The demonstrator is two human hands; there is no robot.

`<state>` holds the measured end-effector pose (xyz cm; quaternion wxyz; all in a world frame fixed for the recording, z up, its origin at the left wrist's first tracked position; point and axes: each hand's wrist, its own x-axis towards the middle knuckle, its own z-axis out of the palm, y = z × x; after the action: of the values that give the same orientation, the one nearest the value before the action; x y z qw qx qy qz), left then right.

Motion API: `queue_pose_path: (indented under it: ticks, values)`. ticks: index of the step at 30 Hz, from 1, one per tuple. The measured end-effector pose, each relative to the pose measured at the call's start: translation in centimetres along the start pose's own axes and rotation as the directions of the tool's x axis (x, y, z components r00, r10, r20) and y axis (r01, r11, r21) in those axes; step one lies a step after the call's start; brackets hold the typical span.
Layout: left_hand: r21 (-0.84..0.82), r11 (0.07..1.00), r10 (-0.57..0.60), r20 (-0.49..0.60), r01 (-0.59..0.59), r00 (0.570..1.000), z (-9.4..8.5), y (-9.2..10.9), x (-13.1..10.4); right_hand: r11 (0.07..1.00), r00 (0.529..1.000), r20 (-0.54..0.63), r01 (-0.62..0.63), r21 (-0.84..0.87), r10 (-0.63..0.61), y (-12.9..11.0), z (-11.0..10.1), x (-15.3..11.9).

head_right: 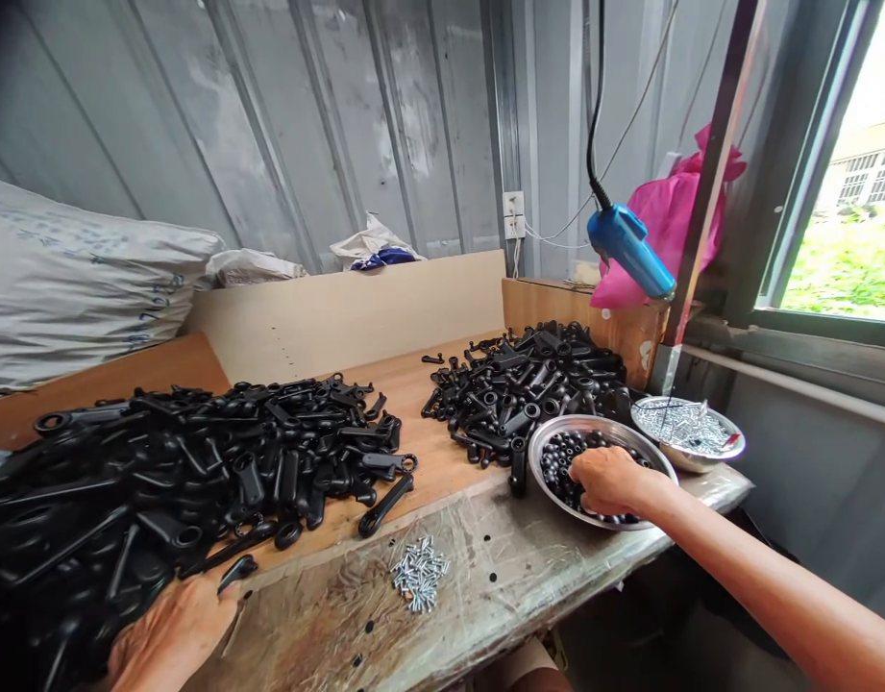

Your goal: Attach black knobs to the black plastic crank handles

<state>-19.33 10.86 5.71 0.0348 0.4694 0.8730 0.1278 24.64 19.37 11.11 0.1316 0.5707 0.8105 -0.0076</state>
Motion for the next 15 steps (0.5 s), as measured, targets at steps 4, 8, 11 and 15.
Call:
queue_pose_path:
  ticks: [4, 8, 11, 15]
  values:
    - [-0.308, 0.949, -0.091, -0.071, 0.065, 0.993, -0.5, -1.1, -0.6, 1.000, 1.000, -0.005, 0.007, 0.016, -0.007, -0.1, 0.8, 0.7]
    - [-0.689, 0.722, -0.192, -0.101, 0.071, 0.976, -0.6, -0.7, -2.6, 0.998, 0.999, -0.042, -0.021, 0.054, 0.023, 0.3, 1.5, 1.2]
    - [-0.904, 0.426, -0.179, -0.046, 0.036, 0.983, -0.4, 1.4, -5.3, 0.993, 0.989, -0.118, -0.074, 0.093, 0.084, 1.3, 1.9, 1.3]
    - [-0.956, -0.186, 0.009, 0.228, 0.226, 0.974, 0.3, 5.4, -8.7, 0.983, 0.978, -0.176, -0.086, 0.160, 0.114, 2.3, 2.6, 1.4]
